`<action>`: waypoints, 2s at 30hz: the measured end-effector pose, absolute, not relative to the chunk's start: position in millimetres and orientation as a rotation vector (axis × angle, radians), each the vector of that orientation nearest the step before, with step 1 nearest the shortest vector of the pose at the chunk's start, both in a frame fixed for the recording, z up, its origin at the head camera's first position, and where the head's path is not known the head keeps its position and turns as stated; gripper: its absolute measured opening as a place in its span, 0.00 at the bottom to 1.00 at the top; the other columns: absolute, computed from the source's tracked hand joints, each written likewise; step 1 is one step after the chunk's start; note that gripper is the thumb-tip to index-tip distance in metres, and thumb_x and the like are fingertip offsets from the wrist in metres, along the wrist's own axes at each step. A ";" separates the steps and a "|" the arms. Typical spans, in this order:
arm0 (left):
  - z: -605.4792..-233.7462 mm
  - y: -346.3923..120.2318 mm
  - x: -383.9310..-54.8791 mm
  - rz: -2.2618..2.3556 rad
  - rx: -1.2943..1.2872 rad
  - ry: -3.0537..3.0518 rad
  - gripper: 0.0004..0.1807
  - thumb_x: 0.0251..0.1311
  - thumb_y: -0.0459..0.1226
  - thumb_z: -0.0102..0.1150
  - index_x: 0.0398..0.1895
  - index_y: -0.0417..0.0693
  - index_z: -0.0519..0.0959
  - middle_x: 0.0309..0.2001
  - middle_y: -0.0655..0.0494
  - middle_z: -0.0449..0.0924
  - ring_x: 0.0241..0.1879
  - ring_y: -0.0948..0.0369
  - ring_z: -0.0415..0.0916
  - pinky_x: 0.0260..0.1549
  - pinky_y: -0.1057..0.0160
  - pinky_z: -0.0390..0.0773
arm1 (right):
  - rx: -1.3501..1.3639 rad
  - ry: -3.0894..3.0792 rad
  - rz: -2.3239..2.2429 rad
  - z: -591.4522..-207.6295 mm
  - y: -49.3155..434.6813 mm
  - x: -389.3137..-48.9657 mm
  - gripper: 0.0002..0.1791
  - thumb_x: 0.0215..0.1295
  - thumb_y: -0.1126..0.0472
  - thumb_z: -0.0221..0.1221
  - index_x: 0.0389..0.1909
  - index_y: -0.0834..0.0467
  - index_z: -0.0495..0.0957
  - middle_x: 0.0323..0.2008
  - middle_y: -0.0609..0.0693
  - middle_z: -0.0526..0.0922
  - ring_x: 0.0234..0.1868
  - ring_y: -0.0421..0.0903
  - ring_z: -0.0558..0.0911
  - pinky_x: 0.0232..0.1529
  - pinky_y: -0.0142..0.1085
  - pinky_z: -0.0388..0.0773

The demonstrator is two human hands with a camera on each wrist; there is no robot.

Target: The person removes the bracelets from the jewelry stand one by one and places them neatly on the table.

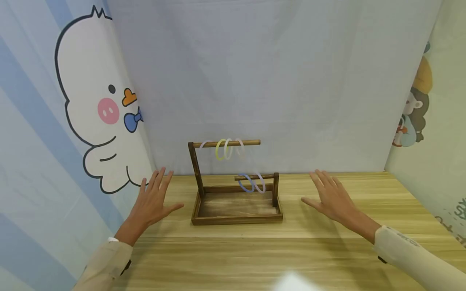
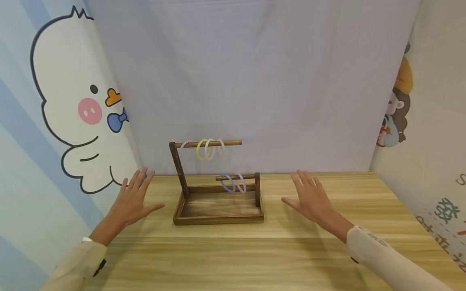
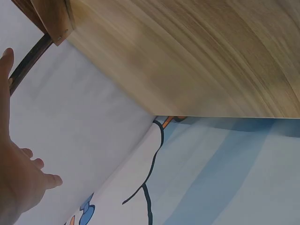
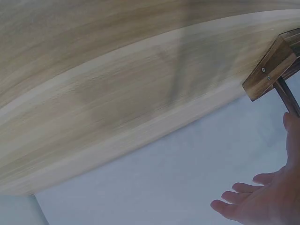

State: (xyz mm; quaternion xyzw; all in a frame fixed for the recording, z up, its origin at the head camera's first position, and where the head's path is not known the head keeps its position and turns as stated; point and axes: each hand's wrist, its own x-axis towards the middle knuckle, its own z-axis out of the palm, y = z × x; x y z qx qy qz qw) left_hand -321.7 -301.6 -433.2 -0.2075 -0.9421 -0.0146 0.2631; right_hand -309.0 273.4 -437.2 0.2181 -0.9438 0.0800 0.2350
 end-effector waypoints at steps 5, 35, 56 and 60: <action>-430.9 -298.0 -325.5 -0.068 -0.558 -2.537 0.63 0.54 0.63 0.73 0.84 0.45 0.51 0.80 0.34 0.51 0.78 0.36 0.51 0.70 0.24 0.56 | 0.628 -2.526 0.210 -437.7 269.4 -310.8 0.47 0.65 0.44 0.71 0.73 0.70 0.66 0.68 0.72 0.71 0.69 0.71 0.70 0.67 0.68 0.69; -426.4 -282.5 -348.5 -0.113 -0.649 -2.437 0.61 0.56 0.55 0.77 0.83 0.41 0.51 0.77 0.33 0.58 0.73 0.34 0.59 0.69 0.28 0.63 | 0.723 -2.403 0.220 -419.6 241.5 -322.1 0.45 0.62 0.49 0.74 0.70 0.73 0.68 0.65 0.70 0.74 0.68 0.69 0.72 0.73 0.62 0.66; -411.1 -268.9 -369.9 -0.153 -0.758 -2.331 0.60 0.56 0.50 0.79 0.82 0.37 0.52 0.74 0.30 0.63 0.69 0.35 0.66 0.68 0.35 0.69 | 0.765 -2.354 0.259 -410.7 221.0 -329.9 0.44 0.63 0.49 0.74 0.71 0.70 0.68 0.65 0.67 0.76 0.64 0.64 0.77 0.62 0.57 0.79; -407.4 -266.1 -370.3 -0.175 -0.763 -2.334 0.60 0.56 0.49 0.79 0.82 0.36 0.52 0.73 0.29 0.63 0.68 0.34 0.66 0.68 0.35 0.69 | 0.774 -2.372 0.280 -409.4 215.5 -331.0 0.44 0.64 0.49 0.73 0.72 0.70 0.68 0.66 0.67 0.76 0.65 0.64 0.77 0.62 0.57 0.80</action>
